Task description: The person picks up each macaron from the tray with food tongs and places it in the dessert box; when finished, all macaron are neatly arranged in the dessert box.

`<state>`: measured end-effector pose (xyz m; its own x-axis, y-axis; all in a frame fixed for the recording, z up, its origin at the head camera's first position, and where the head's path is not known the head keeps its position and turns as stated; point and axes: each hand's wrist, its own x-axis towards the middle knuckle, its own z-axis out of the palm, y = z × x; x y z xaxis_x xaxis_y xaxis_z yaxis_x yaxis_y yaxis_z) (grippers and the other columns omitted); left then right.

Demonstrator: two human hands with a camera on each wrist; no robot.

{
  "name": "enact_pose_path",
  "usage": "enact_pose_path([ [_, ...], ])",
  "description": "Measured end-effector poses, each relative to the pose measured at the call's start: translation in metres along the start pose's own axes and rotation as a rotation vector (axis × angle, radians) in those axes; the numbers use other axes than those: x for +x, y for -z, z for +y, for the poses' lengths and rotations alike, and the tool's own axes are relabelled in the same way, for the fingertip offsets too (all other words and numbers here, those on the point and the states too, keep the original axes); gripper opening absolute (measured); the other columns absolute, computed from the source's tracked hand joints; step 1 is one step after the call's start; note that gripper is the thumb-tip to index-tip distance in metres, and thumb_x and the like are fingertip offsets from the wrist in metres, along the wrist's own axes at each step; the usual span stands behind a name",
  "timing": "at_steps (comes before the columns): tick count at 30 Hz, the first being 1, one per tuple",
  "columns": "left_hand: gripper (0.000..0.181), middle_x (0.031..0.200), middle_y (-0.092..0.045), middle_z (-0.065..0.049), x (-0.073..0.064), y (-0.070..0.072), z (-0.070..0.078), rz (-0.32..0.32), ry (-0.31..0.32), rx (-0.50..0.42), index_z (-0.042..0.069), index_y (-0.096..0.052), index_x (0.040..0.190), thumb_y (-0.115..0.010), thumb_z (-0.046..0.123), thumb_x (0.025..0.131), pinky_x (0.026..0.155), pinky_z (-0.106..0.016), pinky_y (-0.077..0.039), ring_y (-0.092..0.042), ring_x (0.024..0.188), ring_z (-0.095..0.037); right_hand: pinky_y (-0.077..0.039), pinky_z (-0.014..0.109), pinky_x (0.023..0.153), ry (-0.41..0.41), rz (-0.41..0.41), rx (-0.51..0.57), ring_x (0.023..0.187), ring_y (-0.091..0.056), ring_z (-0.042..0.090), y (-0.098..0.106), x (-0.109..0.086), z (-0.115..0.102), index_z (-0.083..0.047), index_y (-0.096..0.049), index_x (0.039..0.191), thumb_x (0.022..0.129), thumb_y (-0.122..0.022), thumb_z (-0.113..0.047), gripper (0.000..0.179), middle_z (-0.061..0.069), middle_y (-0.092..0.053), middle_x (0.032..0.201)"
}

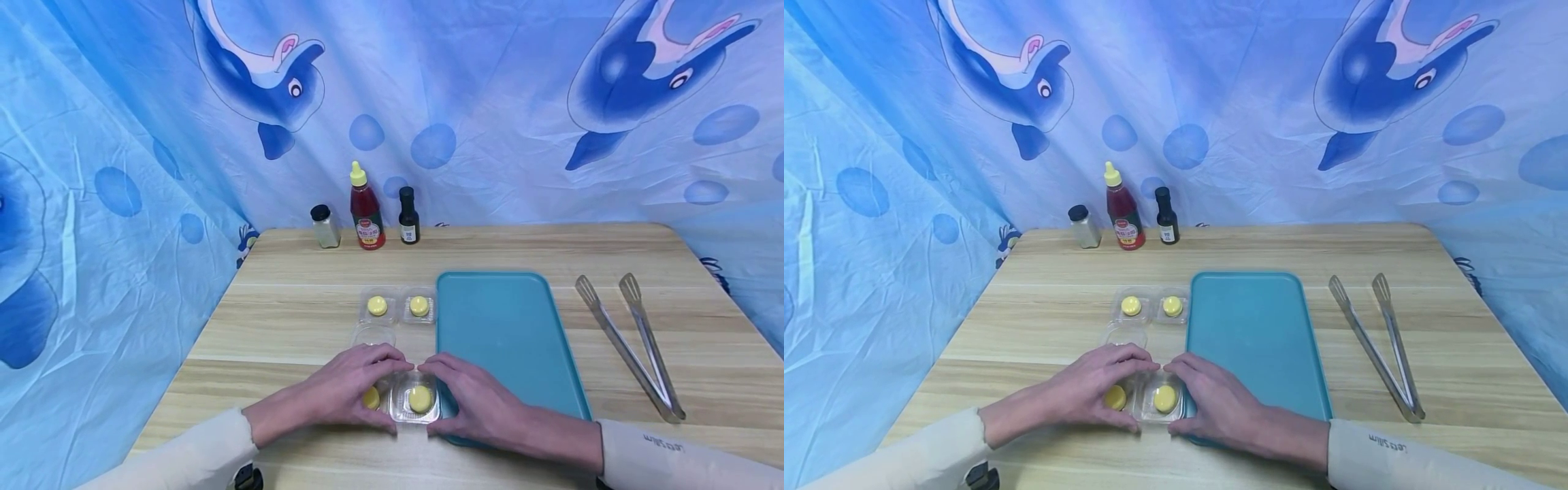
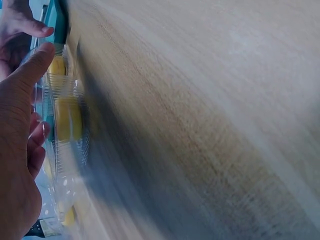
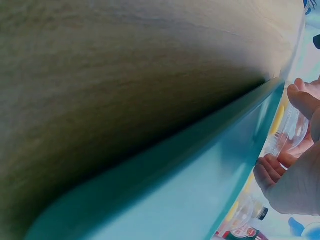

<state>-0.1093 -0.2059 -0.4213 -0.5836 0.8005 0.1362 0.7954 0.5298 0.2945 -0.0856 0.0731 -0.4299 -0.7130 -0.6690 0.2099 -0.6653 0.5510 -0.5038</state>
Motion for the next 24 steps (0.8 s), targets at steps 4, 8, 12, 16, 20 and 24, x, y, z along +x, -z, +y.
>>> enact_pose_path([
  [4,0.09,0.14,-0.057,0.011,-0.0001,0.0013,-0.0002,0.007,-0.01,0.019,0.02,-0.06,0.148,-0.084,0.071,0.077,0.096,-0.028,-0.05,-0.055,0.117,-0.005,-0.058,0.041,0.102,0.004,0.005,-0.003,0.119,-0.065,0.019,-0.0006,-0.0009,0.001,-0.004,-0.063,0.139,0.073,-0.099,-0.038,0.083,0.002,-0.064,0.134],
  [8,0.089,0.14,-0.057,0.011,0.0006,0.0017,0.0006,0.007,-0.012,0.014,0.02,-0.06,0.148,-0.083,0.071,0.079,0.1,-0.031,-0.051,-0.055,0.119,-0.006,-0.058,0.041,0.102,0.002,0.006,-0.01,0.12,-0.064,0.019,-0.0008,-0.0016,0.0013,-0.004,-0.063,0.139,0.074,-0.099,-0.039,0.083,0.002,-0.063,0.135],
  [12,0.086,0.139,-0.058,0.01,0.0021,0.0005,0.0016,0.007,-0.007,0.012,0.02,-0.061,0.147,-0.083,0.069,0.08,0.102,-0.033,-0.051,-0.056,0.12,-0.007,-0.057,0.042,0.104,0.001,0.012,-0.023,0.122,-0.064,0.02,-0.0015,-0.0022,0.0013,-0.005,-0.063,0.139,0.074,-0.099,-0.041,0.083,0.003,-0.064,0.135],
  [16,0.084,0.136,-0.058,0.01,0.0038,-0.0006,0.0034,-0.005,0.002,0.018,0.02,-0.064,0.145,-0.084,0.068,0.079,0.104,-0.035,-0.051,-0.056,0.118,-0.007,-0.055,0.042,0.107,0.009,0.023,-0.039,0.124,-0.063,0.021,-0.0035,-0.0027,0.0017,-0.005,-0.064,0.138,0.072,-0.099,-0.041,0.083,0.004,-0.065,0.134],
  [20,0.083,0.134,-0.059,0.009,0.0051,-0.0005,0.0064,-0.027,0.022,0.032,0.019,-0.065,0.144,-0.086,0.067,0.079,0.107,-0.038,-0.05,-0.057,0.118,-0.008,-0.054,0.041,0.108,0.016,0.039,-0.039,0.123,-0.063,0.021,-0.0062,-0.0033,0.0013,-0.004,-0.065,0.136,0.07,-0.1,-0.04,0.083,0.003,-0.066,0.133],
  [24,0.084,0.135,-0.06,0.009,0.0058,0.0005,0.0091,-0.048,0.041,0.058,0.02,-0.064,0.144,-0.086,0.066,0.079,0.106,-0.037,-0.051,-0.057,0.118,-0.009,-0.054,0.041,0.107,0.009,0.047,-0.038,0.123,-0.063,0.021,-0.0082,-0.0037,0.0007,-0.004,-0.065,0.134,0.069,-0.1,-0.039,0.082,0.003,-0.066,0.132],
])
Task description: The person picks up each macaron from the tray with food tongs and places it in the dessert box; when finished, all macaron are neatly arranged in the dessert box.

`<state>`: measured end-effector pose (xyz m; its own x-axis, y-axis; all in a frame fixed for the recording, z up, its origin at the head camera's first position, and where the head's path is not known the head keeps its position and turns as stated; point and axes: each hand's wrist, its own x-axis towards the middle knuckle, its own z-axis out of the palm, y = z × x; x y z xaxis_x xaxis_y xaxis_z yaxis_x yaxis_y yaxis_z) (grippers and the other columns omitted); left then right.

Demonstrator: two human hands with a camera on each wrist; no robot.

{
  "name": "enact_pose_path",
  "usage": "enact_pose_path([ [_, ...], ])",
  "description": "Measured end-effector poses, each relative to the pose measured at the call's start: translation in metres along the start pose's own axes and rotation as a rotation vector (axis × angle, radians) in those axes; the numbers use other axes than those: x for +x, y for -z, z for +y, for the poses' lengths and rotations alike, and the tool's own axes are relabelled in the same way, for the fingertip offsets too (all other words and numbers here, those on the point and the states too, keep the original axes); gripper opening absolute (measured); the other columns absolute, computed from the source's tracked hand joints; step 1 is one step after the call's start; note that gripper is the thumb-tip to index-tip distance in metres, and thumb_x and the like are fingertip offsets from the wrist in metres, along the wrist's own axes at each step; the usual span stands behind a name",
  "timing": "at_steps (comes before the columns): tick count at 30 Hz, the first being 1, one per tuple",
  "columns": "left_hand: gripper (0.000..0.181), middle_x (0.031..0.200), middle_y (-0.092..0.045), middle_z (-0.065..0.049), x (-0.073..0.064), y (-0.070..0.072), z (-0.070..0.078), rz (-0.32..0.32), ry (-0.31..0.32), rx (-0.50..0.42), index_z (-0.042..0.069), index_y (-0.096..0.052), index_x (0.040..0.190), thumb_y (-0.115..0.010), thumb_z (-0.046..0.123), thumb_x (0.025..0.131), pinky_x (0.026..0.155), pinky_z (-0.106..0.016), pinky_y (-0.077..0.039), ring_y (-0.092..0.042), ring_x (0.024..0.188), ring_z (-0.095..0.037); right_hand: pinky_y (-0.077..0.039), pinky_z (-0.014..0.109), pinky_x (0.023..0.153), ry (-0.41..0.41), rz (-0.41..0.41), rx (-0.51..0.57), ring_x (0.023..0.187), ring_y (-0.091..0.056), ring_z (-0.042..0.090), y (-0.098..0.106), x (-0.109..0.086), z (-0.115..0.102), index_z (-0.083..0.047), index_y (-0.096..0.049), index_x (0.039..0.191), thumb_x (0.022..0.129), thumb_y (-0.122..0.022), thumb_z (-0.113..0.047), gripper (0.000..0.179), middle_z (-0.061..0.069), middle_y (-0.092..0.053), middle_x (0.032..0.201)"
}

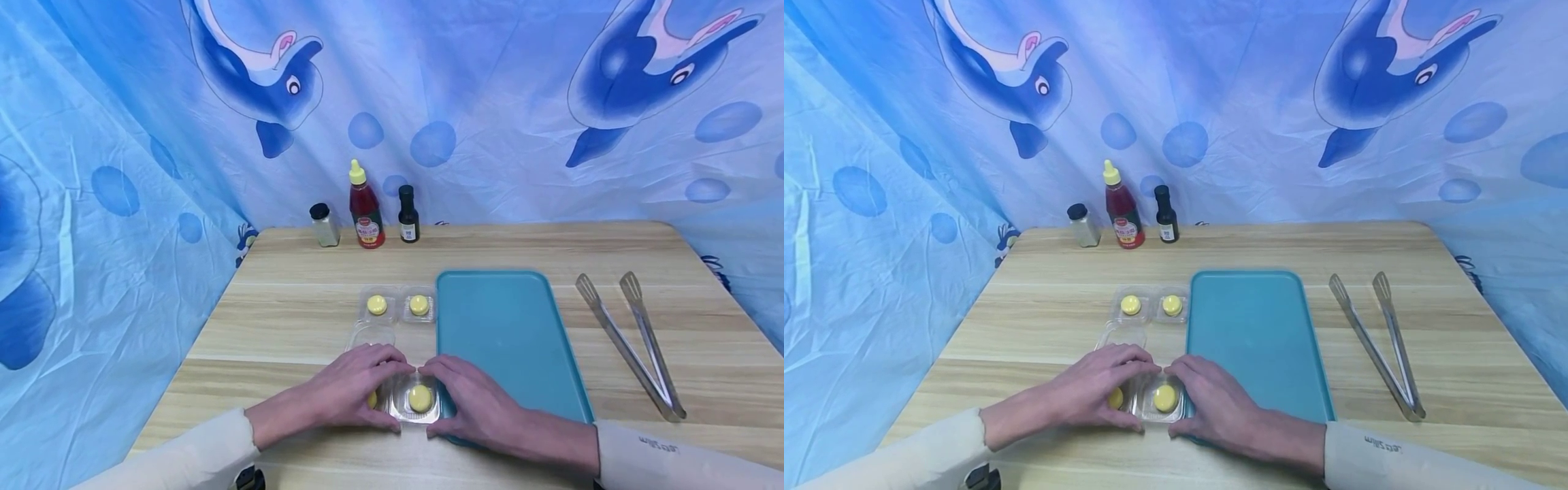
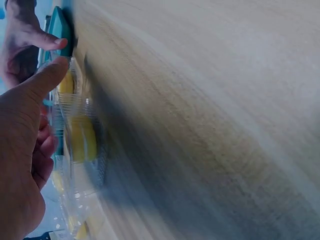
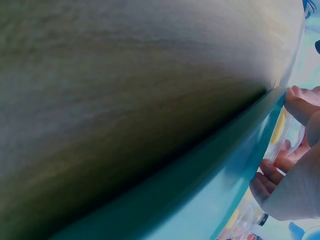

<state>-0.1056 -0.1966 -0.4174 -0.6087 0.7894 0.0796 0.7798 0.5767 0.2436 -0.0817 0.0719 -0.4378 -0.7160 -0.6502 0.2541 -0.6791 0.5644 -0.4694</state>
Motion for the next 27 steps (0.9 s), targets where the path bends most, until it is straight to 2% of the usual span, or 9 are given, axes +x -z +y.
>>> enact_pose_path([
  [8,0.088,0.134,-0.061,0.007,0.002,0.004,0.003,-0.008,-0.022,0.069,0.018,-0.063,0.145,-0.085,0.07,0.077,0.102,-0.034,-0.051,-0.058,0.118,-0.011,-0.052,0.042,0.11,-0.047,-0.062,0.034,0.127,-0.06,0.019,0.005,0.001,-0.003,-0.008,-0.061,0.14,0.068,-0.099,-0.044,0.088,0.0,-0.063,0.137],
  [13,0.093,0.136,-0.061,0.008,0.004,0.008,-0.001,0.009,-0.037,0.069,0.017,-0.063,0.145,-0.083,0.074,0.075,0.101,-0.032,-0.051,-0.057,0.119,-0.011,-0.053,0.044,0.11,-0.063,-0.096,0.101,0.13,-0.059,0.021,0.013,0.009,-0.004,-0.006,-0.055,0.147,0.071,-0.099,-0.041,0.094,0.005,-0.061,0.142],
  [18,0.084,0.144,-0.061,0.002,0.007,0.023,-0.013,0.075,-0.047,0.036,0.017,-0.059,0.149,-0.073,0.073,0.087,0.111,-0.042,-0.049,-0.055,0.132,-0.016,-0.049,0.051,0.113,-0.079,-0.067,0.131,0.139,-0.056,0.031,0.026,0.024,-0.001,-0.004,-0.05,0.154,0.079,-0.096,-0.041,0.095,0.013,-0.057,0.153],
  [21,0.075,0.149,-0.06,-0.002,0.008,0.035,-0.023,0.141,-0.017,-0.003,0.017,-0.057,0.151,-0.073,0.062,0.093,0.114,-0.049,-0.047,-0.055,0.138,-0.021,-0.046,0.053,0.115,-0.083,-0.038,0.146,0.143,-0.052,0.034,0.033,0.035,0.001,-0.005,-0.048,0.157,0.082,-0.094,-0.04,0.095,0.015,-0.054,0.157],
  [27,0.079,0.157,-0.055,-0.002,0.004,0.053,-0.046,0.198,0.093,-0.121,0.017,-0.052,0.157,-0.086,0.042,0.09,0.119,-0.056,-0.042,-0.052,0.144,-0.026,-0.045,0.05,0.117,-0.063,0.0,0.163,0.143,-0.052,0.032,0.034,0.054,0.005,-0.004,-0.05,0.156,0.083,-0.094,-0.036,0.091,0.015,-0.056,0.155],
])
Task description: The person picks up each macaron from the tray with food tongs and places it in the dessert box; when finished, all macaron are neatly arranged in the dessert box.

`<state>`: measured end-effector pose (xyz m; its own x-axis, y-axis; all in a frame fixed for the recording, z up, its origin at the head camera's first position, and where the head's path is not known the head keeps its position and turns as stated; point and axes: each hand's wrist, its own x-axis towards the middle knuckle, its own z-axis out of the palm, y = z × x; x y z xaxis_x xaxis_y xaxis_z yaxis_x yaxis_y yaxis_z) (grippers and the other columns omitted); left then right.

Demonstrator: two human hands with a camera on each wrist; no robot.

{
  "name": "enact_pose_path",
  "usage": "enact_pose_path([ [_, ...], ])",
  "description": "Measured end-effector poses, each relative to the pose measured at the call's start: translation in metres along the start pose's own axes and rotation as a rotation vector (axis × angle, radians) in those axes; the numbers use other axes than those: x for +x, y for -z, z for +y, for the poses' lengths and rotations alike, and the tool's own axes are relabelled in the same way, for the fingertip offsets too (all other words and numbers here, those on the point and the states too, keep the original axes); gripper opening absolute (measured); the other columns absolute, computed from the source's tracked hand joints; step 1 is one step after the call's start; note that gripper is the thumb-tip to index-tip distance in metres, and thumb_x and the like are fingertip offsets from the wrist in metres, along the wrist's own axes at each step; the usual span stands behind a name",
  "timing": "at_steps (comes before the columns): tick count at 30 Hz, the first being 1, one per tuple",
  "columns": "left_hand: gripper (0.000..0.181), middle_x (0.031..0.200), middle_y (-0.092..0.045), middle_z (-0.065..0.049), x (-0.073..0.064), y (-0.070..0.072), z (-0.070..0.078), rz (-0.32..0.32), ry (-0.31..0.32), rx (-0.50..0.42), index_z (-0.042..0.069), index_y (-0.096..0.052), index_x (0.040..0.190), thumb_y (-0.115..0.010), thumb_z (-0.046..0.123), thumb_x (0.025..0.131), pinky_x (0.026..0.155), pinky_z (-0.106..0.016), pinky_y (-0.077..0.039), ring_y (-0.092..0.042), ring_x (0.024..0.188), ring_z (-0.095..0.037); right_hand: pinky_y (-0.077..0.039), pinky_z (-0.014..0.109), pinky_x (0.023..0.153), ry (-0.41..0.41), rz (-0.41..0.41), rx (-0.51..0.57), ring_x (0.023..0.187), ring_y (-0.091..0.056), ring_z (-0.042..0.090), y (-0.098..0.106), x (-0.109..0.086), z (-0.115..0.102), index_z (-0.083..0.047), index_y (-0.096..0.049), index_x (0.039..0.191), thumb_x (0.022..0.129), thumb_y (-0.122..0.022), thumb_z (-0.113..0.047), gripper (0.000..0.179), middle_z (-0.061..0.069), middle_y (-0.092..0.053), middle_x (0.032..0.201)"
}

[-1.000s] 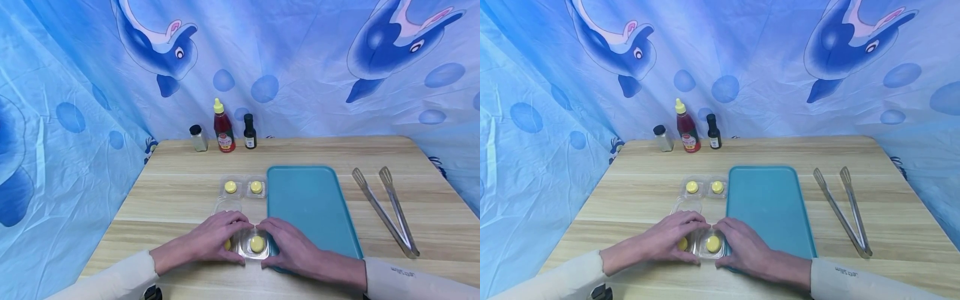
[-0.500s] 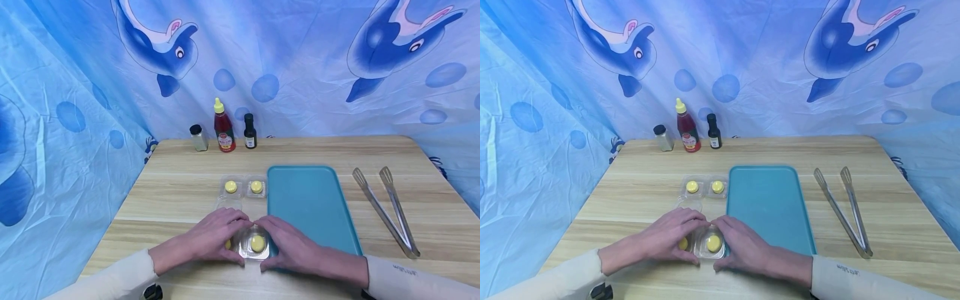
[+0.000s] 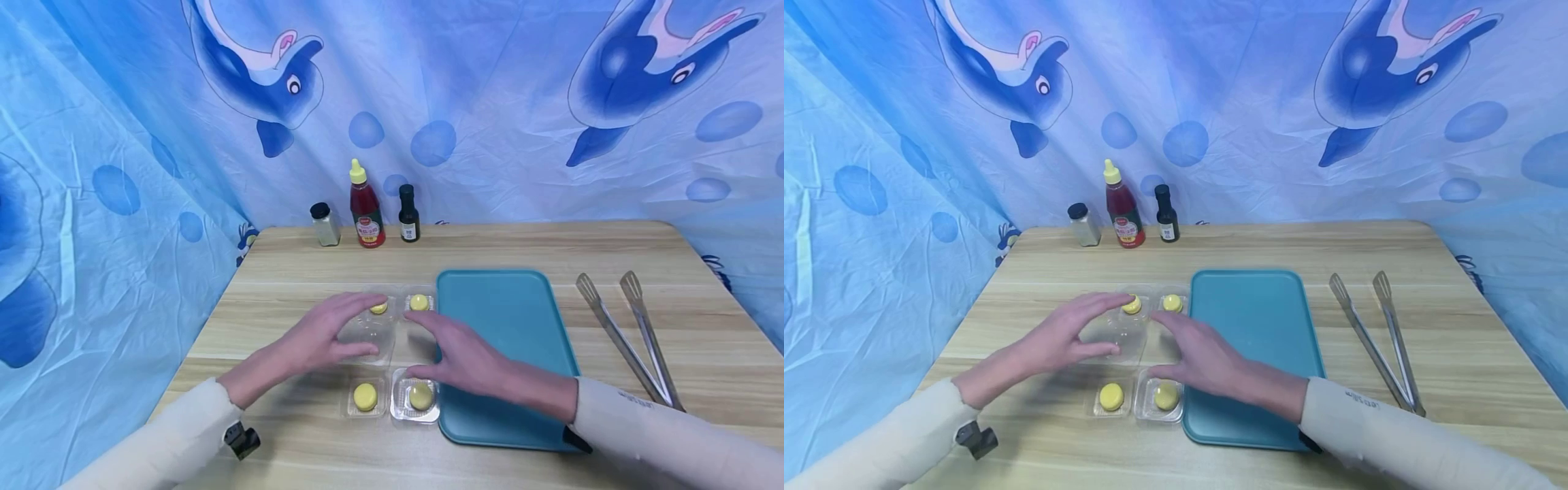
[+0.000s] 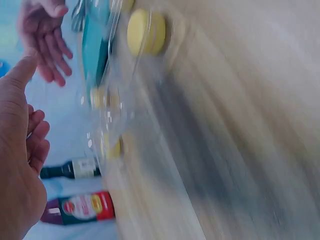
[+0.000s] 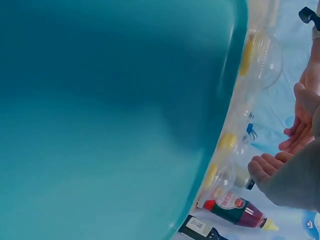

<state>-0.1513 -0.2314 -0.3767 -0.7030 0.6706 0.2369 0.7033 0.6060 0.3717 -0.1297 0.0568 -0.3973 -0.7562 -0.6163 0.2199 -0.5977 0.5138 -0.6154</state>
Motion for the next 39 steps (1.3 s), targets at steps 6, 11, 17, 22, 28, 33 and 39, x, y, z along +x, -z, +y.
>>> enact_pose_path([
  [6,0.086,0.161,-0.051,0.0,-0.009,0.005,-0.021,-0.007,0.017,-0.029,0.017,-0.049,0.16,-0.089,0.039,0.087,0.12,-0.051,-0.041,-0.051,0.145,-0.023,-0.049,0.048,0.114,0.022,0.017,-0.024,0.138,-0.057,0.031,-0.012,0.015,0.006,-0.003,-0.056,0.151,0.081,-0.095,-0.033,0.086,0.014,-0.061,0.149],
  [11,0.086,0.16,-0.053,0.001,-0.019,0.004,-0.038,-0.012,0.001,-0.027,0.014,-0.053,0.157,-0.092,0.036,0.084,0.118,-0.05,-0.044,-0.054,0.142,-0.023,-0.048,0.047,0.115,0.019,0.014,-0.03,0.137,-0.059,0.031,-0.021,0.025,0.007,0.0,-0.058,0.147,0.081,-0.095,-0.031,0.082,0.014,-0.064,0.146],
  [17,0.088,0.153,-0.059,0.0,-0.031,0.001,-0.057,-0.015,0.021,0.004,0.015,-0.058,0.153,-0.096,0.04,0.078,0.114,-0.05,-0.048,-0.059,0.137,-0.024,-0.049,0.046,0.114,-0.047,-0.018,0.001,0.136,-0.059,0.032,-0.032,0.035,0.008,0.001,-0.06,0.146,0.08,-0.096,-0.031,0.081,0.015,-0.064,0.145],
  [22,0.087,0.148,-0.064,-0.001,-0.04,-0.003,-0.066,-0.007,0.032,0.017,0.015,-0.061,0.15,-0.096,0.045,0.075,0.113,-0.051,-0.049,-0.062,0.133,-0.024,-0.053,0.045,0.109,-0.079,-0.03,-0.001,0.13,-0.063,0.031,-0.039,0.038,0.01,0.001,-0.062,0.143,0.079,-0.096,-0.03,0.079,0.017,-0.066,0.143],
  [28,0.081,0.144,-0.066,-0.001,-0.044,-0.011,-0.066,-0.025,0.051,-0.026,0.015,-0.063,0.147,-0.095,0.043,0.078,0.111,-0.048,-0.051,-0.064,0.13,-0.022,-0.056,0.044,0.105,-0.087,-0.02,-0.007,0.124,-0.065,0.028,-0.042,0.039,0.011,0.0,-0.063,0.142,0.079,-0.097,-0.03,0.078,0.017,-0.067,0.14],
  [33,0.077,0.144,-0.066,0.0,-0.044,-0.017,-0.063,-0.035,0.068,-0.03,0.016,-0.063,0.147,-0.093,0.042,0.081,0.11,-0.047,-0.052,-0.064,0.131,-0.021,-0.055,0.045,0.107,-0.085,-0.015,-0.008,0.126,-0.065,0.03,-0.044,0.04,0.012,0.0,-0.064,0.141,0.079,-0.097,-0.029,0.076,0.017,-0.068,0.139],
  [39,0.075,0.144,-0.066,0.001,-0.045,-0.019,-0.062,-0.031,0.081,-0.025,0.019,-0.062,0.148,-0.091,0.044,0.083,0.108,-0.047,-0.054,-0.065,0.128,-0.02,-0.055,0.044,0.106,-0.081,-0.003,0.006,0.125,-0.065,0.029,-0.046,0.04,0.014,-0.001,-0.065,0.139,0.079,-0.096,-0.028,0.073,0.015,-0.069,0.136],
])
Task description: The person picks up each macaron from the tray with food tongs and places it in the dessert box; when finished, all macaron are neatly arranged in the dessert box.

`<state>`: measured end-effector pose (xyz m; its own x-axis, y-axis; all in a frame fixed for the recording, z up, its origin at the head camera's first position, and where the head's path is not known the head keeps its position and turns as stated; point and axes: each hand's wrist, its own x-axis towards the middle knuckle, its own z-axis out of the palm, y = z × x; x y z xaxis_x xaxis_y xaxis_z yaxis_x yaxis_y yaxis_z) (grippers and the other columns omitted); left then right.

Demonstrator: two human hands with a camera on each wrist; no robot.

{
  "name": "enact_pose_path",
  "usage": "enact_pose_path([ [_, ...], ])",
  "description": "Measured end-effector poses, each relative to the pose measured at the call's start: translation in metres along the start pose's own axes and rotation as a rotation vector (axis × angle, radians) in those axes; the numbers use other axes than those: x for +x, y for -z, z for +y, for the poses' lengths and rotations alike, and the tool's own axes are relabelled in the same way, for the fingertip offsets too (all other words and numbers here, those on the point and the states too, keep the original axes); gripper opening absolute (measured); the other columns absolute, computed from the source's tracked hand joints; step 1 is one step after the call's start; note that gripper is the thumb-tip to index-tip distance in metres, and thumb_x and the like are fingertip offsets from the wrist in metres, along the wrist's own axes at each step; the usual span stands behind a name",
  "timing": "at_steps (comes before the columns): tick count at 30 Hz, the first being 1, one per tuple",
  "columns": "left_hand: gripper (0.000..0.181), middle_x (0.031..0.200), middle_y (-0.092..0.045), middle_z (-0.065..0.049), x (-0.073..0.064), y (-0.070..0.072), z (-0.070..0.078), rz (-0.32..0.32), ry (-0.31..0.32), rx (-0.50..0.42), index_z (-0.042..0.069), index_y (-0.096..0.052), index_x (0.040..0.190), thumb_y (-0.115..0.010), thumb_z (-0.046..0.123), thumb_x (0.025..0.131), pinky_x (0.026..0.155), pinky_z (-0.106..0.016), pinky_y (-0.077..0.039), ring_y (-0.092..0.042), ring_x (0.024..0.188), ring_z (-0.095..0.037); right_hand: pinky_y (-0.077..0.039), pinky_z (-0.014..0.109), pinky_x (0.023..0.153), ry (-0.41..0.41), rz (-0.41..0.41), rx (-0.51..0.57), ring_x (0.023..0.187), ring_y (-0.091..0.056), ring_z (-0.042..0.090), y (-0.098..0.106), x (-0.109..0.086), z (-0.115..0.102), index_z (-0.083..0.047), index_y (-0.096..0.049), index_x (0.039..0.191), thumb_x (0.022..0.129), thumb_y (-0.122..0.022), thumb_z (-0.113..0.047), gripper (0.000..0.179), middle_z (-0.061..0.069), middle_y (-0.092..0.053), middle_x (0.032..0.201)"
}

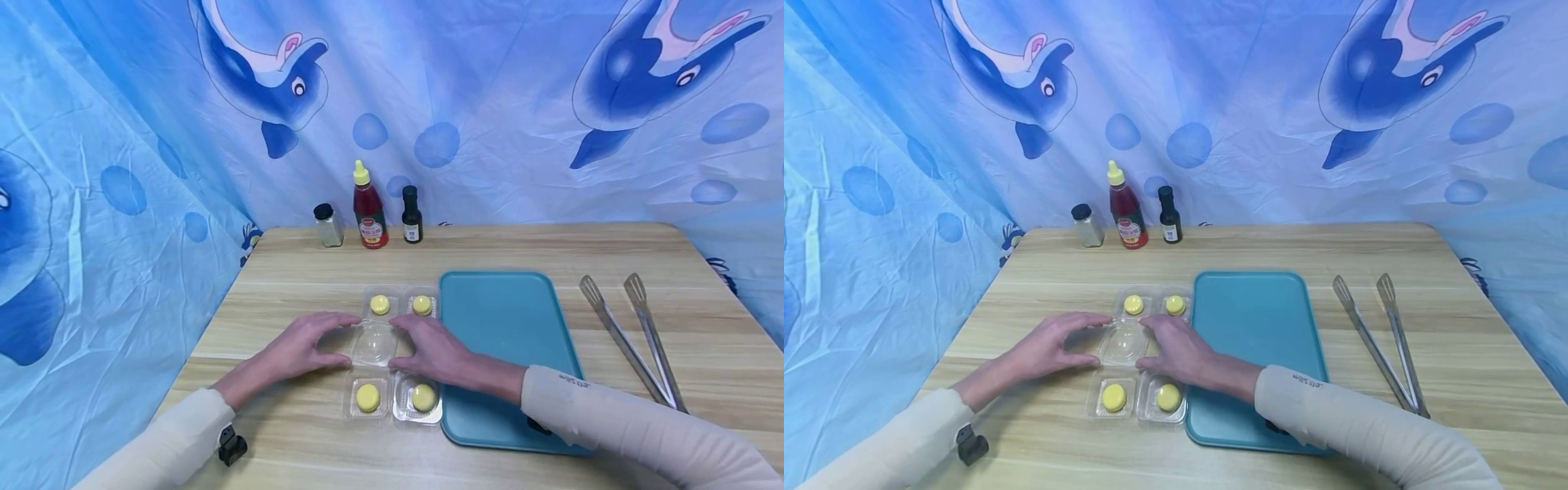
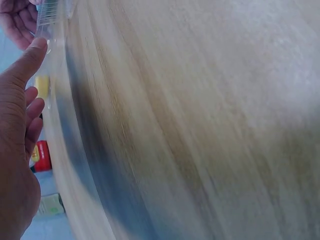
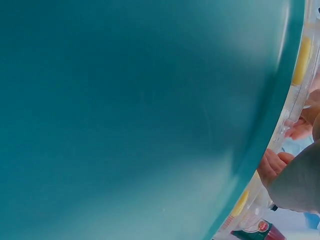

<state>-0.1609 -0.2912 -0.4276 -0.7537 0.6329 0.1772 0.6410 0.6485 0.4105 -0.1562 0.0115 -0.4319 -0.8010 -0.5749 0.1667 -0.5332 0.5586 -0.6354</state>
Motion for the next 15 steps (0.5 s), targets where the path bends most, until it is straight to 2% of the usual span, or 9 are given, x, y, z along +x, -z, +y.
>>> enact_pose_path([
  [6,0.075,0.143,-0.067,0.001,0.0004,-0.0024,0.0001,0.008,0.002,0.004,0.02,-0.062,0.148,-0.091,0.044,0.083,0.107,-0.047,-0.054,-0.065,0.127,-0.018,-0.057,0.043,0.103,0.005,0.007,0.003,0.121,-0.067,0.026,-0.0017,0.0001,0.0017,-0.001,-0.066,0.138,0.08,-0.096,-0.027,0.071,0.015,-0.071,0.134],
  [15,0.075,0.135,-0.071,0.001,0.0018,0.0014,0.0028,0.034,-0.019,0.01,0.017,-0.063,0.146,-0.091,0.044,0.083,0.103,-0.045,-0.057,-0.067,0.118,-0.013,-0.055,0.043,0.107,0.005,0.016,0.006,0.128,-0.064,0.029,0.0014,-0.0013,-0.0018,-0.001,-0.064,0.142,0.082,-0.094,-0.027,0.072,0.016,-0.067,0.141],
])
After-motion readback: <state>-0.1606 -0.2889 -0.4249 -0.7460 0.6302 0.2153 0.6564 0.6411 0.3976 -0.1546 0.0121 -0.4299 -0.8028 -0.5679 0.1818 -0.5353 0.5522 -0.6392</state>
